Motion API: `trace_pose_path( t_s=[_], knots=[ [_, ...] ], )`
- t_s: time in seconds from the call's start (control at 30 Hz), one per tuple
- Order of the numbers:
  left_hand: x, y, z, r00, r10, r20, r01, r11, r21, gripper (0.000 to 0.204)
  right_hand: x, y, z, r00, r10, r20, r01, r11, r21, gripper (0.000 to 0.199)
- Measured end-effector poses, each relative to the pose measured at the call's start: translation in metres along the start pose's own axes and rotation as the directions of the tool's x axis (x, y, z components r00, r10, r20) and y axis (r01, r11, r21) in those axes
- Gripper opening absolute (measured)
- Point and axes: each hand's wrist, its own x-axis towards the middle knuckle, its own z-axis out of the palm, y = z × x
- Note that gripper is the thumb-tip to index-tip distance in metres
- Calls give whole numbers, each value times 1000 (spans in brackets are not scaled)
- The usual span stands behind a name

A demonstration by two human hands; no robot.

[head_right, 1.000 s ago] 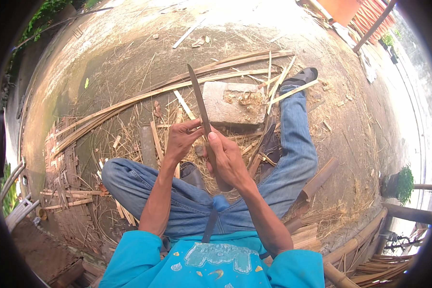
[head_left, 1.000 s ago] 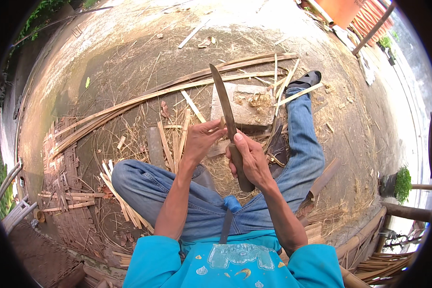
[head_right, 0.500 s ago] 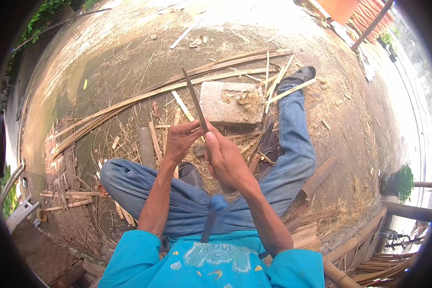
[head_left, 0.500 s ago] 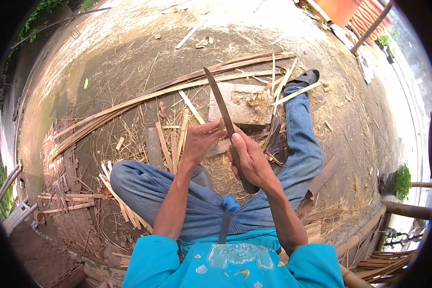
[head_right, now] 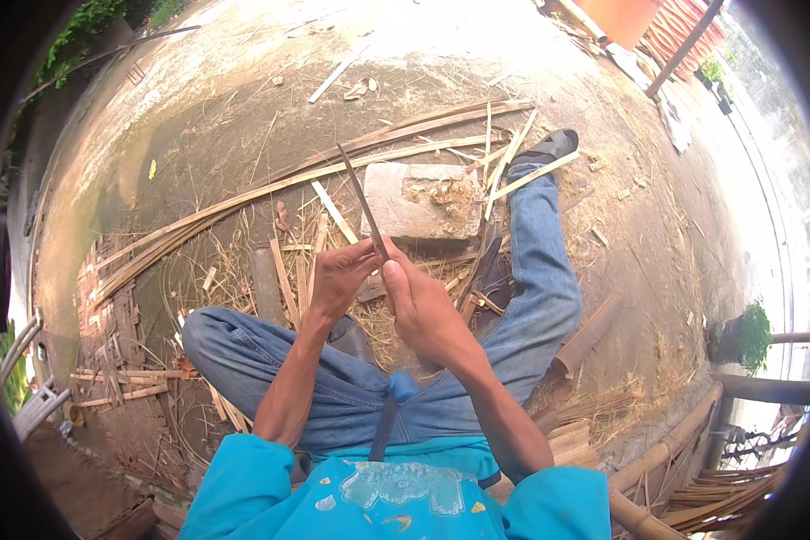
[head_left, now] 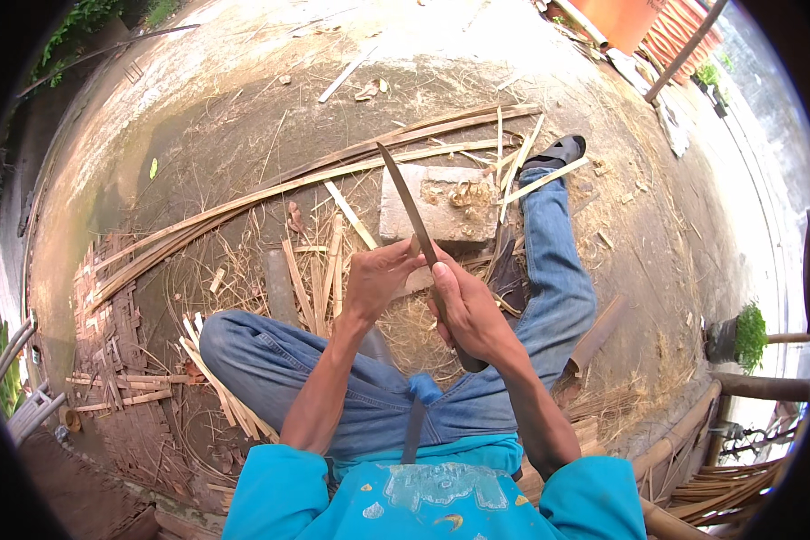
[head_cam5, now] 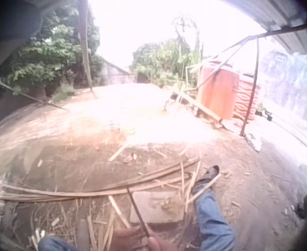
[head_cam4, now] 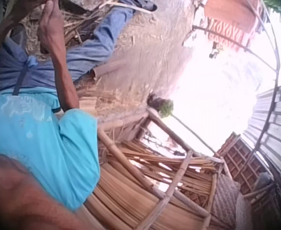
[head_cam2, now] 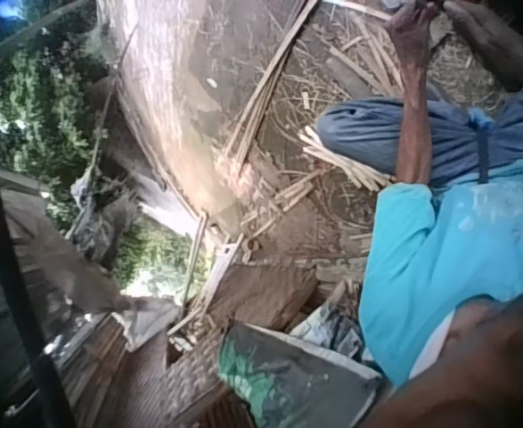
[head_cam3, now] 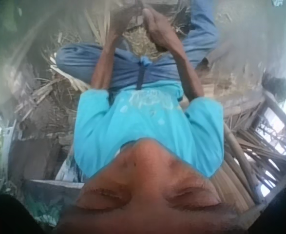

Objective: The person sits on the ground and uses a knife to shave thin strips from a bamboo stick. They repeatedly hold the stick and shave it, producing wood shavings that accumulate on the ground.

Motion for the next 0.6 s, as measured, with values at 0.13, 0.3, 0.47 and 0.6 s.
trace_pose_path(
  t_s=[0.13,0.3,0.47,0.6],
  knots=[
    [-14,-9,7,998,34,-57,-32,999,37,35,-7,1,-2,1000,5,26,-2,993,-117,51],
    [-9,-75,7,998,-55,-26,59,986,158,57,2,-1,0,1000,-10,-3,10,996,-88,50],
    [-13,-26,4,987,-125,104,100,971,216,70,-14,-1,-11,1000,12,-8,-13,988,-155,52],
    [-14,-88,11,994,-106,13,87,879,469,77,8,22,-5,998,-58,-23,55,994,-99,52]
  ],
)
